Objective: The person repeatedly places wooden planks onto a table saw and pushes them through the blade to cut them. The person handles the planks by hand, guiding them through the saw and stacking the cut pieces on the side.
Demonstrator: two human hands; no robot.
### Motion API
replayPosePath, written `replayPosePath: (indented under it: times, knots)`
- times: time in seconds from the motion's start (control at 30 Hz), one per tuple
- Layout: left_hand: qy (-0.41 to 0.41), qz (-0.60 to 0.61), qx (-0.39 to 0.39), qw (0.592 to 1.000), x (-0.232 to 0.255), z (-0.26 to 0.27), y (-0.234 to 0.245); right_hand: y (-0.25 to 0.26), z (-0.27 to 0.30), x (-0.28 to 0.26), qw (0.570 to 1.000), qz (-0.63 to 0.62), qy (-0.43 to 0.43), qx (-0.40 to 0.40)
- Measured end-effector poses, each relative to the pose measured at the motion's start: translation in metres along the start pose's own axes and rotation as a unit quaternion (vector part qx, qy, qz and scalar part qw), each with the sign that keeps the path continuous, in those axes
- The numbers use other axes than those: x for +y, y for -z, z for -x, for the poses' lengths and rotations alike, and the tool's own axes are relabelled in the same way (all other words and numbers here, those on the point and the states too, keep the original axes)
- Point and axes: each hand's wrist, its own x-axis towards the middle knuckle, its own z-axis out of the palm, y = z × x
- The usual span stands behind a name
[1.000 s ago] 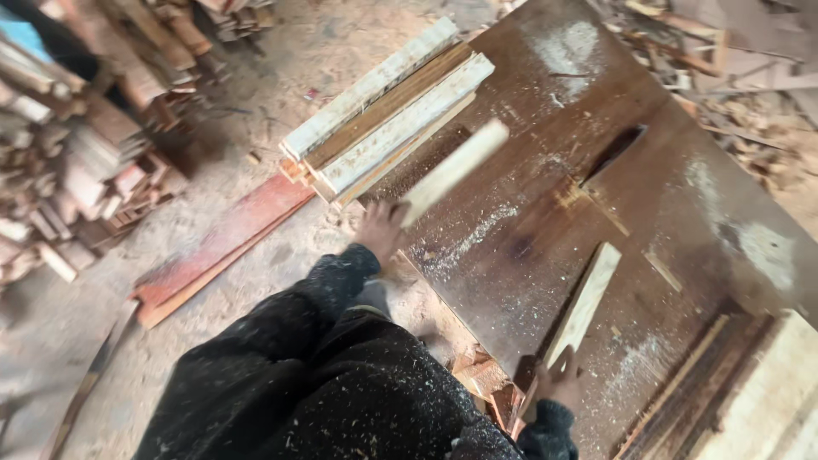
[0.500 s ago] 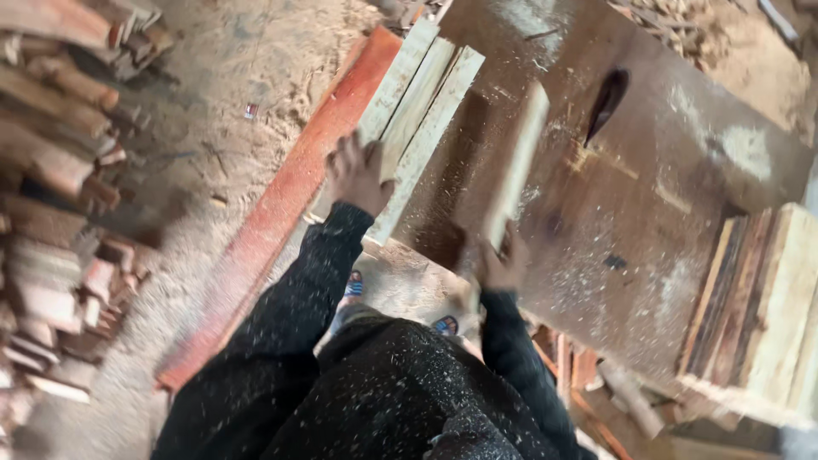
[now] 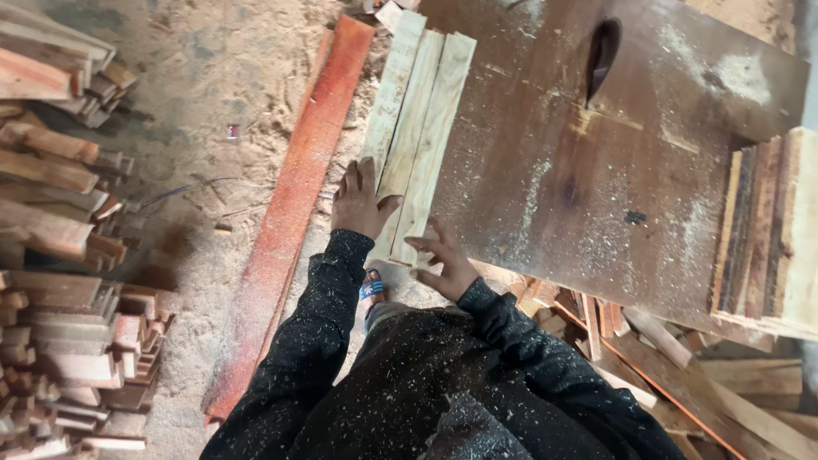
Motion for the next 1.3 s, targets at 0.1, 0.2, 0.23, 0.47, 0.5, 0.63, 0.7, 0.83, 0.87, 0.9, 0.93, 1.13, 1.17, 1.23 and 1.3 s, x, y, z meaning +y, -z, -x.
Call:
replayPosePath:
  times: [0.1, 0.2, 0.23, 0.47, 0.5, 0.63, 0.7, 0.83, 0.87, 0.9, 0.93, 1.13, 1.17, 1.23, 1.3]
  knots:
    - [-0.015, -0.008, -0.006, 1.0, -0.006, -0.012, -0.016, 0.01, 0.002, -0.001, 0.999, -0.011, 0.035, -0.009]
    - [-0.023, 0.029, -0.001, 0.999, -0.014, -0.016, -0.028, 0.014, 0.006, 0.013, 0.999, -0.019, 0.032, -0.025]
    - [-0.028, 0.002, 0.028, 0.999, -0.016, -0.016, -0.03, 0.019, 0.005, 0.025, 0.999, -0.026, 0.024, -0.033]
    - [0.009, 0.009, 0.053, 0.999, -0.011, 0.026, -0.019, 0.116, 0.084, 0.183, 0.966, 0.098, -0.118, 0.208]
    - [0.032, 0.007, 0.032, 0.999, -0.009, 0.032, -0.017, 0.149, 0.113, 0.209, 0.956, 0.044, -0.142, 0.253]
    - [0.04, -0.103, 0.018, 0.994, 0.002, 0.047, -0.02, 0.298, 0.249, 0.295, 0.808, 0.323, -0.357, 0.341]
    - [0.065, -0.114, 0.012, 0.991, 0.007, 0.046, -0.022, 0.367, 0.311, 0.322, 0.801, 0.371, -0.336, 0.33]
    - [0.121, -0.121, 0.042, 0.984, 0.035, 0.042, -0.029, 0.431, 0.37, 0.352, 0.737, 0.392, -0.431, 0.341]
    - [0.131, -0.128, 0.062, 0.981, 0.048, 0.045, -0.033, 0.44, 0.374, 0.357, 0.72, 0.43, -0.439, 0.322]
    - [0.123, -0.14, 0.072, 0.98, 0.065, 0.049, -0.04, 0.446, 0.378, 0.361, 0.717, 0.441, -0.456, 0.289]
    - [0.114, -0.151, 0.082, 0.978, 0.085, 0.052, -0.051, 0.45, 0.379, 0.364, 0.713, 0.451, -0.472, 0.256]
    - [0.062, -0.132, 0.062, 0.987, 0.211, 0.066, -0.095, 0.476, 0.398, 0.356, 0.752, 0.48, -0.384, 0.236]
    - [0.054, -0.117, 0.06, 0.99, 0.225, 0.068, -0.098, 0.48, 0.4, 0.356, 0.762, 0.468, -0.386, 0.227]
    - [0.026, -0.121, 0.061, 0.99, 0.245, 0.068, -0.097, 0.489, 0.405, 0.356, 0.762, 0.45, -0.413, 0.215]
    - [0.01, -0.126, 0.051, 0.991, 0.255, 0.066, -0.092, 0.495, 0.414, 0.364, 0.778, 0.4, -0.416, 0.248]
